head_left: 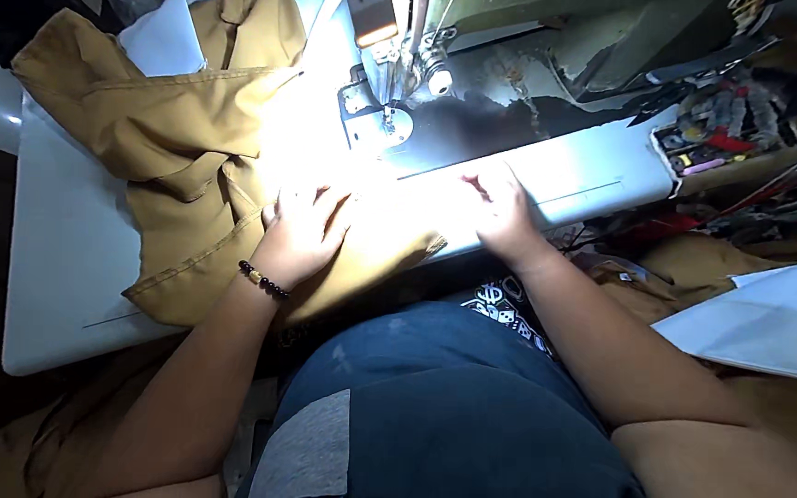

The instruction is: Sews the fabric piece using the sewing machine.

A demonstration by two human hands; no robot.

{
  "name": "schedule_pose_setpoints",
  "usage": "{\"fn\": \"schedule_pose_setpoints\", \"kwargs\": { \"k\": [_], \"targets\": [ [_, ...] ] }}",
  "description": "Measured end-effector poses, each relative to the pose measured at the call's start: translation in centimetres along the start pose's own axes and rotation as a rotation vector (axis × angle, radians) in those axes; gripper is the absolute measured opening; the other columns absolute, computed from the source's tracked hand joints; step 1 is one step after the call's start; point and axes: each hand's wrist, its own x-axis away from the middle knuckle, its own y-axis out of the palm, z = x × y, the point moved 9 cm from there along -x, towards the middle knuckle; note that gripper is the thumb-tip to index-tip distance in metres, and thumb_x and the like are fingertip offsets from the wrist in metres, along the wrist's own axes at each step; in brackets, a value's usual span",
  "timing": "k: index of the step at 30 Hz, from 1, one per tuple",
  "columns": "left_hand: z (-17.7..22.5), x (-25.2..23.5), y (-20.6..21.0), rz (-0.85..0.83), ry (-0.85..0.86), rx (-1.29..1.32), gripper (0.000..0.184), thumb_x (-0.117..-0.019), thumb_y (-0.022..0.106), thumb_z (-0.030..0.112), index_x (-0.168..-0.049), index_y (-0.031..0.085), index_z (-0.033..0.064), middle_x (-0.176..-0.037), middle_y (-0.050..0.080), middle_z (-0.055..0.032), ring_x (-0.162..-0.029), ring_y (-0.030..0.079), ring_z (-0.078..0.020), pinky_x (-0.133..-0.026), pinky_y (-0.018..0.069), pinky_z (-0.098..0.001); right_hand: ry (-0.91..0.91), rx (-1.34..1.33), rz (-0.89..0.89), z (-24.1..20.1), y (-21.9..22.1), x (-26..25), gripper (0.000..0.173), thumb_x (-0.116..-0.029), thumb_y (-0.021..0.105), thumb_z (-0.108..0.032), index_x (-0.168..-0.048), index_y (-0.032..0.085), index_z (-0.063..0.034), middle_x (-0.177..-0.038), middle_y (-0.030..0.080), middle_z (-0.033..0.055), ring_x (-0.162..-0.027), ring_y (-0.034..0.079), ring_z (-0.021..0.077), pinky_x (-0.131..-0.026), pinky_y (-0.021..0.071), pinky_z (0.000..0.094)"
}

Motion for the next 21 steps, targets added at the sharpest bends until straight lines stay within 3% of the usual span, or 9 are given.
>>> {"fn": "schedule_pose_setpoints", "kwargs": {
  "k": [4, 7, 11, 12, 14, 16, 17, 19, 21],
  "targets": [
    [1.3, -1.1, -0.5, -0.063, -0.069, -0.052, 0.044, -0.1044, 0.044, 0.04, -0.141, 0.06, 0.0205, -0.141, 0.058, -0.0141, -0.134, 0.052, -0.037, -0.101, 0.0417, -0.0653, 0.059, -0.145, 0.007, 0.6, -0.1, 0.1, 0.02, -0.1011, 0.052, -0.006, -0.108, 0.069, 0.0008, -0.106, 0.064, 0.0109, -0.102, 0.062, 0.0102, -0.09, 0.0519, 0.0202],
    [1.6, -1.0, -1.1, -0.025, -0.072, -0.018, 0.036, -0.1045, 0.053, 0.028, -0.135, 0.063, 0.0109, -0.133, 0.061, -0.0189, -0.123, 0.058, -0.0392, -0.097, 0.0485, -0.0606, 0.087, -0.229, 0.018, 1.2, -0.2, -0.3, 0.019, -0.1005, 0.053, -0.005, -0.109, 0.069, 0.0016, -0.105, 0.064, 0.01, -0.102, 0.061, 0.0094, -0.09, 0.0516, 0.0203],
    [1.4, -0.5, -0.6, -0.023, -0.072, -0.028, 0.04, -0.1033, 0.053, 0.035, -0.134, 0.064, 0.0126, -0.132, 0.06, -0.0173, -0.124, 0.057, -0.0391, -0.094, 0.0475, -0.0621, 0.112, -0.169, -0.037, 0.3, 0.7, -1.1, 0.018, -0.0987, 0.057, -0.006, -0.109, 0.07, 0.001, -0.106, 0.063, 0.0121, -0.099, 0.061, 0.0099, -0.087, 0.0518, 0.0184],
    [1.7, -0.5, -0.4, -0.037, -0.08, -0.035, 0.04, -0.103, 0.054, 0.036, -0.135, 0.063, 0.0135, -0.134, 0.06, -0.017, -0.126, 0.056, -0.0393, -0.095, 0.0469, -0.063, 0.112, -0.138, -0.069, -0.3, 1.1, -1.6, 0.02, -0.0962, 0.06, -0.006, -0.112, 0.071, 0.0012, -0.109, 0.064, 0.0148, -0.099, 0.062, 0.0131, -0.085, 0.0515, 0.0216],
    [3.0, -0.5, -0.1, -0.065, -0.06, -0.029, 0.04, -0.1011, 0.06, 0.034, -0.135, 0.064, 0.014, -0.137, 0.059, -0.0161, -0.125, 0.057, -0.0391, -0.096, 0.0465, -0.0643, 0.146, -0.066, -0.195, -1.8, 2.6, -3.1, 0.035, -0.092, 0.069, -0.018, -0.123, 0.07, -0.0025, -0.12, 0.064, 0.0165, -0.111, 0.061, 0.0225, -0.096, 0.0507, 0.0352],
    [4.5, -0.5, 0.3, -0.067, 0.002, -0.012, 0.037, -0.0997, 0.064, 0.03, -0.133, 0.065, 0.0142, -0.137, 0.06, -0.0143, -0.121, 0.06, -0.0374, -0.092, 0.0475, -0.0641, 0.155, 0.115, -0.331, -3.1, 4.9, -4.4, 0.058, -0.0927, 0.068, -0.046, -0.136, 0.065, -0.0082, -0.133, 0.063, 0.0168, -0.128, 0.056, 0.0323, -0.108, 0.0437, 0.0504],
    [4.8, -0.5, 0.3, -0.068, 0.022, -0.004, 0.036, -0.1001, 0.064, 0.026, -0.133, 0.065, 0.0137, -0.138, 0.06, -0.0137, -0.121, 0.06, -0.0366, -0.094, 0.0483, -0.0632, 0.167, 0.234, -0.419, -2.9, 6.4, -4.8, 0.07, -0.0911, 0.064, -0.061, -0.142, 0.061, -0.0125, -0.139, 0.058, 0.0156, -0.133, 0.051, 0.0353, -0.106, 0.0436, 0.056],
    [4.0, 0.0, -0.3, -0.048, 0.006, -0.008, 0.036, -0.1018, 0.061, 0.015, -0.137, 0.062, 0.0083, -0.139, 0.061, -0.0172, -0.126, 0.06, -0.0387, -0.103, 0.0471, -0.0615, 0.157, 0.31, -0.476, -2.4, 8.0, -4.8, 0.061, -0.0932, 0.061, -0.061, -0.132, 0.066, -0.0142, -0.133, 0.057, 0.0132, -0.13, 0.048, 0.036, -0.1, 0.0417, 0.0587],
    [0.8, 0.9, -1.7, -0.003, -0.095, -0.046, 0.04, -0.0985, 0.065, 0.011, -0.138, 0.062, 0.0043, -0.137, 0.062, -0.0213, -0.128, 0.057, -0.0429, -0.107, 0.0432, -0.0627, 0.09, 0.27, -0.448, -2.4, 7.4, -4.7, 0.035, -0.0987, 0.062, -0.039, -0.107, 0.071, -0.0065, -0.116, 0.061, 0.016, -0.12, 0.053, 0.0377, -0.094, 0.0453, 0.0564]
  ]
}}
